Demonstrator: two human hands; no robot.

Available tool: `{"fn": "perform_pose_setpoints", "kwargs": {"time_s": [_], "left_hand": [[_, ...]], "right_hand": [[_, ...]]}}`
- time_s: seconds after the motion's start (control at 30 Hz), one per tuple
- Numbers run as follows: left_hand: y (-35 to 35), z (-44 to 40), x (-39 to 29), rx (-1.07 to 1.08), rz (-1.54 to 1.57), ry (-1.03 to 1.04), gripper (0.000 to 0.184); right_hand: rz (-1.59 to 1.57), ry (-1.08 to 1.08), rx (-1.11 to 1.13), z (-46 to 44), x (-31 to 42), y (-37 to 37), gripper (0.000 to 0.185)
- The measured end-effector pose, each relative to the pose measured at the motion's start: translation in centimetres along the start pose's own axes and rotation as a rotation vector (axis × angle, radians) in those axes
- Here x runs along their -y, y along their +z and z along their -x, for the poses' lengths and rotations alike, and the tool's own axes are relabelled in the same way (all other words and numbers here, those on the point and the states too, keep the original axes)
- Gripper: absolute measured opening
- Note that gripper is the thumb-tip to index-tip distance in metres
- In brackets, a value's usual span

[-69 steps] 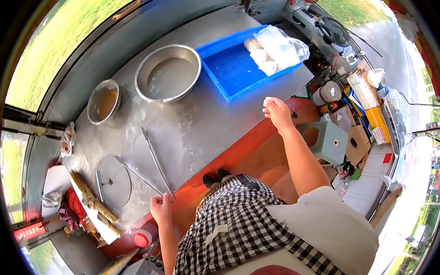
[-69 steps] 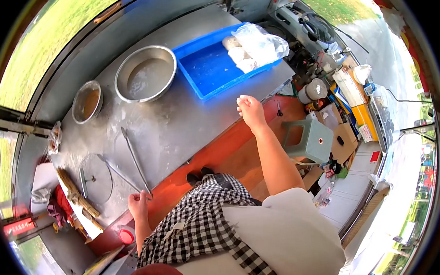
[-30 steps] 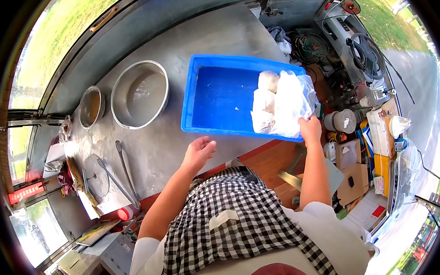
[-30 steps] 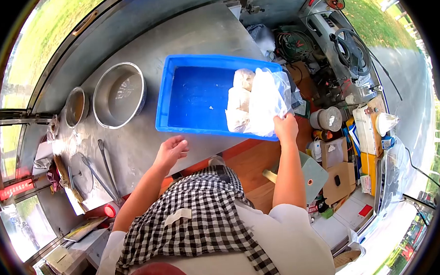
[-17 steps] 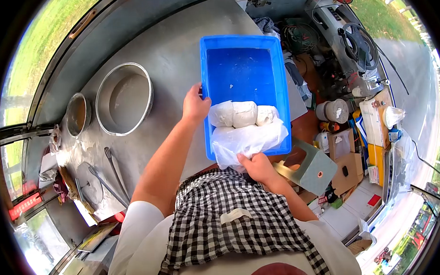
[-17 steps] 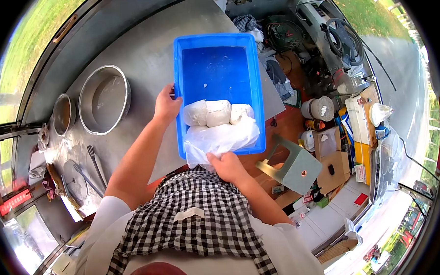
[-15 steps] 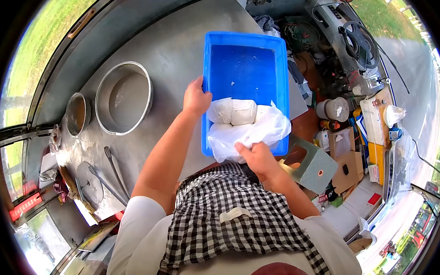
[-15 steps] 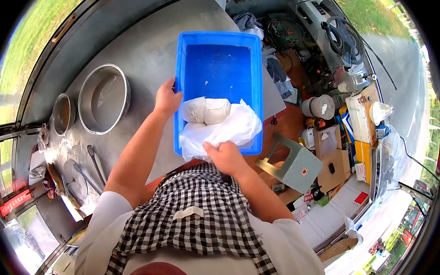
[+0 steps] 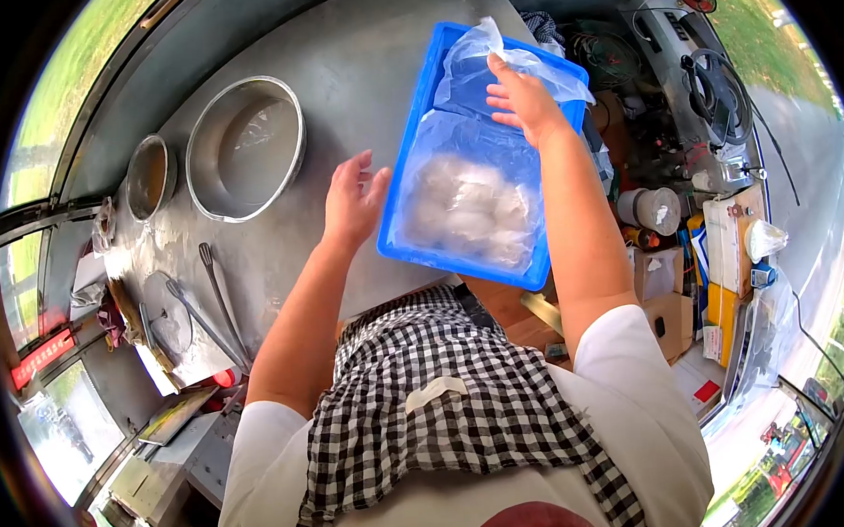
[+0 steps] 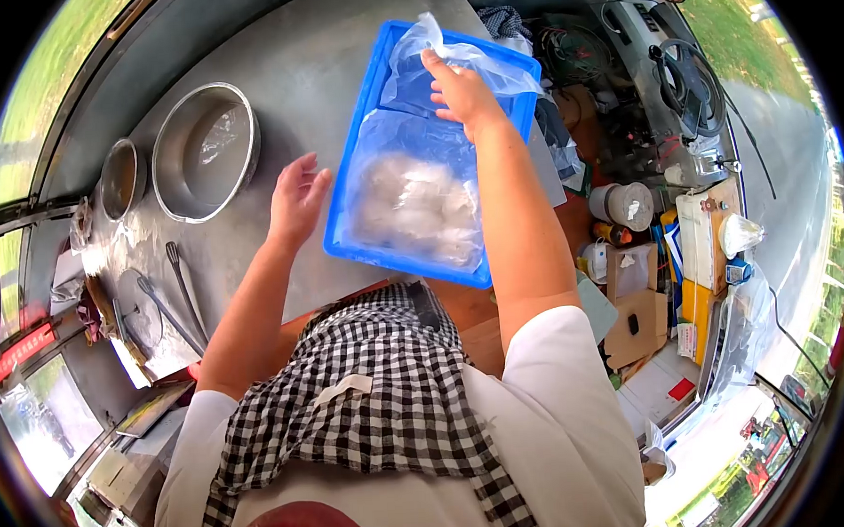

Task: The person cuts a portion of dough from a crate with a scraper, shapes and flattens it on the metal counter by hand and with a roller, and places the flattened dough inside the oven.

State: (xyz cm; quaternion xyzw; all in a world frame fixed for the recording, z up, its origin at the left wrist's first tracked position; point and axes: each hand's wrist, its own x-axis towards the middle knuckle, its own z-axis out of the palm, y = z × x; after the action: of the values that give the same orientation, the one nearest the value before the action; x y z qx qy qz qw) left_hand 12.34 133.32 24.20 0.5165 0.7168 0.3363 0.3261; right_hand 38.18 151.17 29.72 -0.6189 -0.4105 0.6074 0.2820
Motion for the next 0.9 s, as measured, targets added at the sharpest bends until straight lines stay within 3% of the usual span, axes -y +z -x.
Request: {"fn": "perform_pose_setpoints", "kwargs": {"time_s": [0.1,0.2,0.33,0.37,0.47,0.53,0.7,0.8,0.9], "left_hand": [[-1.2,3.7,-1.9,0.048,-0.087,0.082,0.055],[-0.9,6.1,-1.7,0.037,-0.112,0.076,0.057],[-0.6,8.1,-1.2,0.188,-0.141,-0.228,0.046],[-0.2,8.3,0.4,0.149,-0.151,-0.123,0.034],[-0.7,6.7,0.0,0.243,-0.177,-0.134,0.029],[-0.8,4.8,0.3,0.177,-0.238,-0.002,0.026],[-1.1,-3.3,0.1,0.12,-0.372,0.238,0.032],[0.0,-6.4,0.5,-0.084,-0.334,0.363,0.036],[-0.2,-6.6,-1.0,-0.24,-0.171,0.187,0.035]], "right_hand": [[0.212,-0.237,0.04,1.6,-1.3,-0.5,0.07],[0.669,-0.427,-0.075,3.4,-4.2,-0.9,0.066],[0.862,-0.477,-0.157,4.7,-6.8,-2.0,0.058],[0.881,-0.479,-0.152,4.7,-7.2,-2.7,0.058],[0.909,-0.509,-0.15,5.4,-7.6,-3.9,0.054],[0.895,-0.547,-0.132,6.7,-7.2,-3.9,0.05],[0.739,-0.603,0.069,10.1,-7.6,-0.3,0.04],[0.727,-0.612,0.183,10.2,-8.4,3.0,0.036],[0.701,-0.507,0.271,9.8,-8.2,6.0,0.037]]}}
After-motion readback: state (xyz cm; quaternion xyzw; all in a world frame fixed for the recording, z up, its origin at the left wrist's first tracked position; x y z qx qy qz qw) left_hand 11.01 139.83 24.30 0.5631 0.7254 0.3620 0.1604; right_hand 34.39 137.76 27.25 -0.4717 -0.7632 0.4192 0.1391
